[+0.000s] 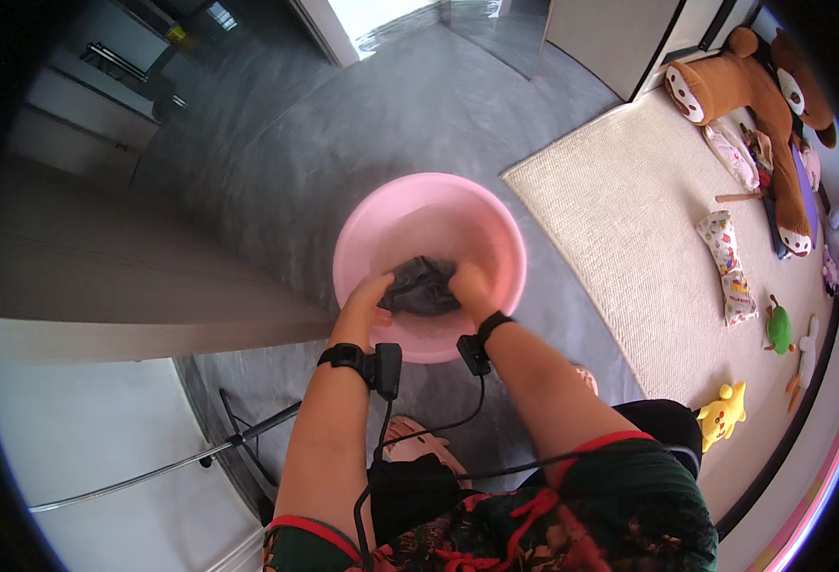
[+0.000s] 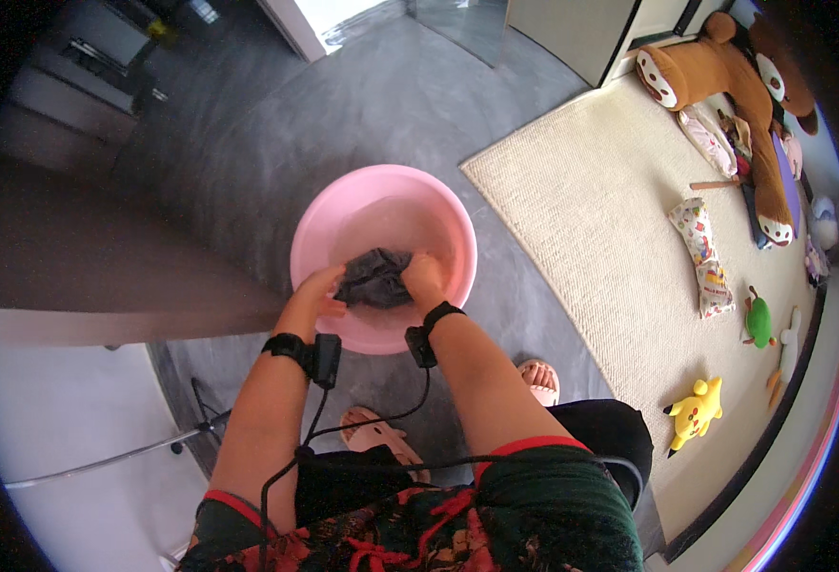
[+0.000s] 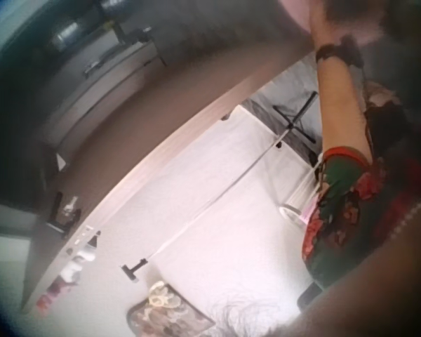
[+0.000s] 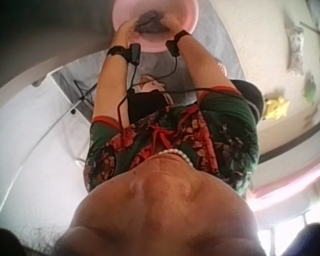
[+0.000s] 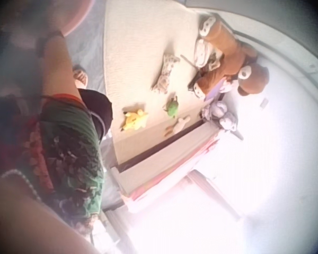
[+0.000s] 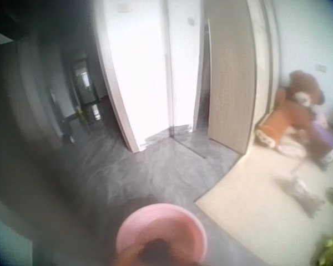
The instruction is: The person wipes down the legs and central pole of a camera tripod with a cloth, dipping the cloth into a basin of water several times to rinse it.
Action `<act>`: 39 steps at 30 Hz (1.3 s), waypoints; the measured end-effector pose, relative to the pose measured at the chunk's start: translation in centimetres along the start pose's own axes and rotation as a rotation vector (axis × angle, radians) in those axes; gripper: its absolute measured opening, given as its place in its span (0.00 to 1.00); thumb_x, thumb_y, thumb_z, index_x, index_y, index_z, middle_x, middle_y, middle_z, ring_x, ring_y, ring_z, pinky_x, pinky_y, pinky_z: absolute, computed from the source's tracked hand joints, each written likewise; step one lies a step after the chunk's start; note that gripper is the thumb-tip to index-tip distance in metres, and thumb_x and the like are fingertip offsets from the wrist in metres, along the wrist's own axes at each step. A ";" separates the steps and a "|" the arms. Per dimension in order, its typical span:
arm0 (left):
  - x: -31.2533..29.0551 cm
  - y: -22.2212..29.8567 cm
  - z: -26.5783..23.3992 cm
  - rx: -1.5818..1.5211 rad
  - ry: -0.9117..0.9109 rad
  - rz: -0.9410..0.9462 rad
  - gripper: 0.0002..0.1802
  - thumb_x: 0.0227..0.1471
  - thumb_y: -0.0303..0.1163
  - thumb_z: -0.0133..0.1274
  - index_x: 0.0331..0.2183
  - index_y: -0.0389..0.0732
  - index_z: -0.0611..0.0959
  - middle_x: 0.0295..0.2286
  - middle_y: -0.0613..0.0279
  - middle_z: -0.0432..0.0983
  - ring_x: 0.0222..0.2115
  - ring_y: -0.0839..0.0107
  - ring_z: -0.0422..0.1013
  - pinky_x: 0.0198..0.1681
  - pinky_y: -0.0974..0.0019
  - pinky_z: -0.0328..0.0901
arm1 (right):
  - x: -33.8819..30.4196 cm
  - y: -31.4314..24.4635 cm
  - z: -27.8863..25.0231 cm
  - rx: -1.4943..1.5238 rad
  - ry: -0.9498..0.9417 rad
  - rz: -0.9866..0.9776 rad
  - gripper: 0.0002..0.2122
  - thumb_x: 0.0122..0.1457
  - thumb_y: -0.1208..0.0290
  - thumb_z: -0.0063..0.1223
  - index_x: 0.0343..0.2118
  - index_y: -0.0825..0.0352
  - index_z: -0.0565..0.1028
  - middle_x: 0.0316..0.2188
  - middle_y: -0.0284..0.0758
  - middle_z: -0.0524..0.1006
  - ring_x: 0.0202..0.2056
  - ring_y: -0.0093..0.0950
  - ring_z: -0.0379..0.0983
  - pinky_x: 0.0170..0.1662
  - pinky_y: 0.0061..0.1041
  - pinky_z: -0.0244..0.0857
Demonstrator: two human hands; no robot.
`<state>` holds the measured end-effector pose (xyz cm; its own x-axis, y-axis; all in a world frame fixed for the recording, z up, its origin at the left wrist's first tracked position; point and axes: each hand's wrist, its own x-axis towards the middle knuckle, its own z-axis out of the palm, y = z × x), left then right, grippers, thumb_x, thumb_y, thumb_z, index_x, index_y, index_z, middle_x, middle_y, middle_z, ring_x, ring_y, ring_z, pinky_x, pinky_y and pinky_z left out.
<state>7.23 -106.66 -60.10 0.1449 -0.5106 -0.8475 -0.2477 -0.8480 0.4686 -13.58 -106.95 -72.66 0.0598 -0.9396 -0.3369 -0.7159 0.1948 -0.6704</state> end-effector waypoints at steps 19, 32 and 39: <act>3.2 -1.3 -0.5 -0.335 -0.374 0.145 0.24 0.57 0.41 0.46 0.52 0.41 0.68 0.44 0.47 0.68 0.40 0.47 0.69 0.39 0.42 0.68 | -2.4 -5.5 -1.0 -0.232 0.339 -0.067 0.08 0.53 0.72 0.45 0.31 0.61 0.77 0.34 0.40 0.75 0.38 0.43 0.72 0.39 0.40 0.68; -3.9 -3.1 -2.2 0.180 -0.221 0.731 0.28 0.46 0.40 0.57 0.47 0.37 0.71 0.39 0.51 0.70 0.33 0.49 0.73 0.35 0.55 0.70 | -2.1 -13.2 -3.3 0.274 -0.614 -0.705 0.14 0.47 0.71 0.52 0.39 0.66 0.72 0.28 0.36 0.74 0.26 0.28 0.71 0.29 0.26 0.65; -2.3 -0.3 -5.7 -0.088 0.029 0.466 0.21 0.48 0.33 0.52 0.44 0.34 0.74 0.36 0.55 0.75 0.35 0.60 0.73 0.36 0.61 0.70 | -2.0 -17.2 -3.6 1.158 -0.177 -0.031 0.18 0.50 0.61 0.59 0.38 0.68 0.71 0.23 0.37 0.72 0.21 0.28 0.69 0.21 0.27 0.63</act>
<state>12.47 -106.02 -56.84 0.0643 -0.8423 -0.5352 -0.2103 -0.5357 0.8178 -3.94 -109.45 -58.06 0.2271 -0.9142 -0.3357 0.3431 0.3977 -0.8509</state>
